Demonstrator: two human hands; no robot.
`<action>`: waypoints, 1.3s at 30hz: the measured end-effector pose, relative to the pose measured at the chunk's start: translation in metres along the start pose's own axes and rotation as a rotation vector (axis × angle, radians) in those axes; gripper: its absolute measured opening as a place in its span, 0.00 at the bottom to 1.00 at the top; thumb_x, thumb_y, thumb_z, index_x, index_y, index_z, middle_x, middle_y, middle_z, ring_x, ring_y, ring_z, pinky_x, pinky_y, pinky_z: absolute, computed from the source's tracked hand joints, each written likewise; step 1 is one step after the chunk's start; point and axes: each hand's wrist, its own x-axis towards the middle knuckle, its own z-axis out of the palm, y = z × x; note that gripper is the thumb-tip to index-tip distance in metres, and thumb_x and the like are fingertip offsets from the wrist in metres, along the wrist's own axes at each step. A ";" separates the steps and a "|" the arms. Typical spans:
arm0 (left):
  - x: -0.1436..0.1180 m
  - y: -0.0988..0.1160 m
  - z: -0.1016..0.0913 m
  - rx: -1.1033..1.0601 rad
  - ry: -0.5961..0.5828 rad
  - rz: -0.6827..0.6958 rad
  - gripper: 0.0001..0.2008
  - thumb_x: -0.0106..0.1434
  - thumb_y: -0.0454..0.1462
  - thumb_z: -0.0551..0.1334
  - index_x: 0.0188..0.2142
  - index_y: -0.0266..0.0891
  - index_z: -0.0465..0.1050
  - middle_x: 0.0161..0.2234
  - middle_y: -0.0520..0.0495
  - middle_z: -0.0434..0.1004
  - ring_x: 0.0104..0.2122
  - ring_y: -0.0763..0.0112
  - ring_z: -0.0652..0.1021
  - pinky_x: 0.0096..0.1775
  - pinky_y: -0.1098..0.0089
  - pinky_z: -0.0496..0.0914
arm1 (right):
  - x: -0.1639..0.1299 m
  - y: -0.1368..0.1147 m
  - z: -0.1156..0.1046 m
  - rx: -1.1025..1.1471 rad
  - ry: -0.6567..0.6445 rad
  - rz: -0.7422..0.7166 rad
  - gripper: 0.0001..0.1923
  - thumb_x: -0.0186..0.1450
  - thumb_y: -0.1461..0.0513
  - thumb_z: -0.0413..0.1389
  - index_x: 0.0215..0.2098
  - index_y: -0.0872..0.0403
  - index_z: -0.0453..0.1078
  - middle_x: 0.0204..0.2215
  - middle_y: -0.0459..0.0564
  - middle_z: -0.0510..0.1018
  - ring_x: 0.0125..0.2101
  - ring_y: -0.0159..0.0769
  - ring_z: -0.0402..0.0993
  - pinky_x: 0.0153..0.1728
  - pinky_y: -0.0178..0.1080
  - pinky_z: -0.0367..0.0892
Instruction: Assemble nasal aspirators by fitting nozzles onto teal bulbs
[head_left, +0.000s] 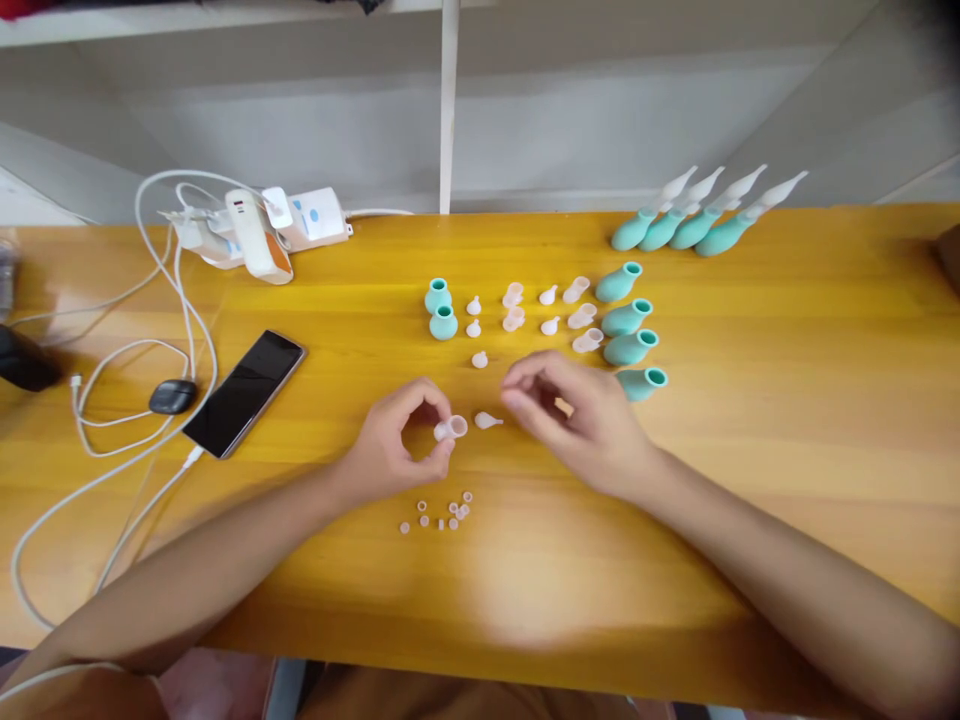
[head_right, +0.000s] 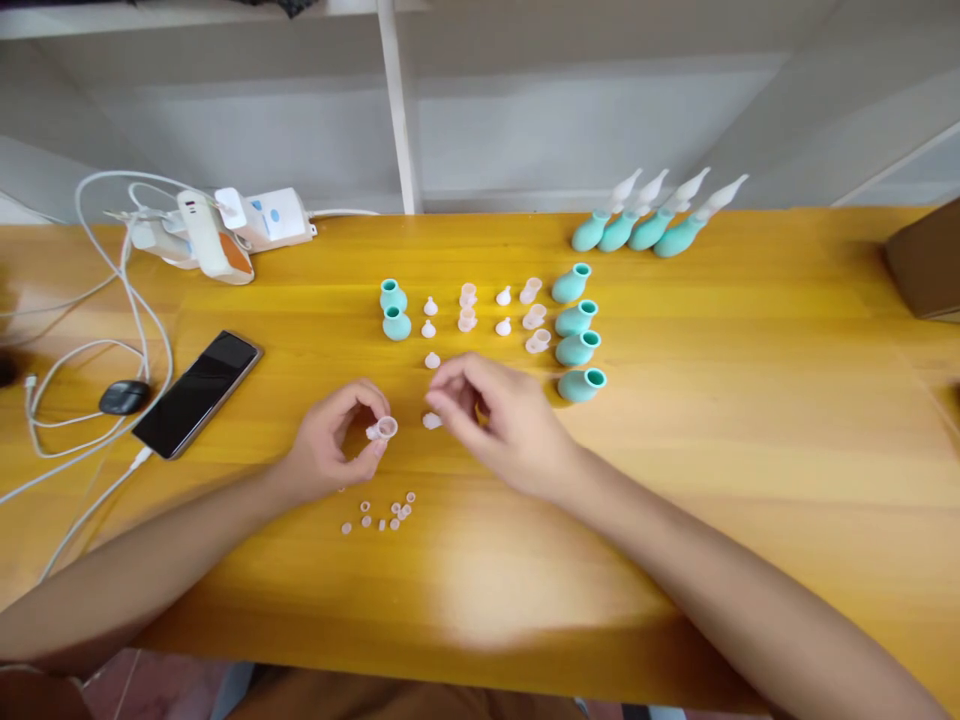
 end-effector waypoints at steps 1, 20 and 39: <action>0.000 -0.001 0.000 -0.003 -0.003 -0.029 0.10 0.64 0.31 0.67 0.43 0.42 0.71 0.38 0.49 0.75 0.34 0.69 0.74 0.39 0.66 0.71 | 0.004 0.000 -0.009 -0.056 -0.046 0.048 0.03 0.79 0.63 0.58 0.44 0.53 0.72 0.29 0.43 0.77 0.25 0.27 0.69 0.26 0.33 0.64; 0.003 0.005 0.001 0.249 0.021 -0.178 0.05 0.66 0.32 0.63 0.40 0.41 0.70 0.34 0.53 0.73 0.32 0.72 0.73 0.37 0.70 0.68 | -0.012 0.032 0.021 -0.200 -0.244 -0.041 0.08 0.73 0.65 0.60 0.49 0.53 0.71 0.41 0.48 0.79 0.31 0.29 0.71 0.34 0.34 0.65; 0.004 0.005 0.003 0.290 -0.068 -0.109 0.06 0.65 0.31 0.66 0.41 0.41 0.73 0.36 0.52 0.74 0.32 0.72 0.72 0.36 0.70 0.68 | -0.014 0.034 0.022 -0.056 -0.186 -0.144 0.12 0.75 0.64 0.59 0.56 0.52 0.70 0.40 0.48 0.77 0.28 0.27 0.69 0.31 0.33 0.68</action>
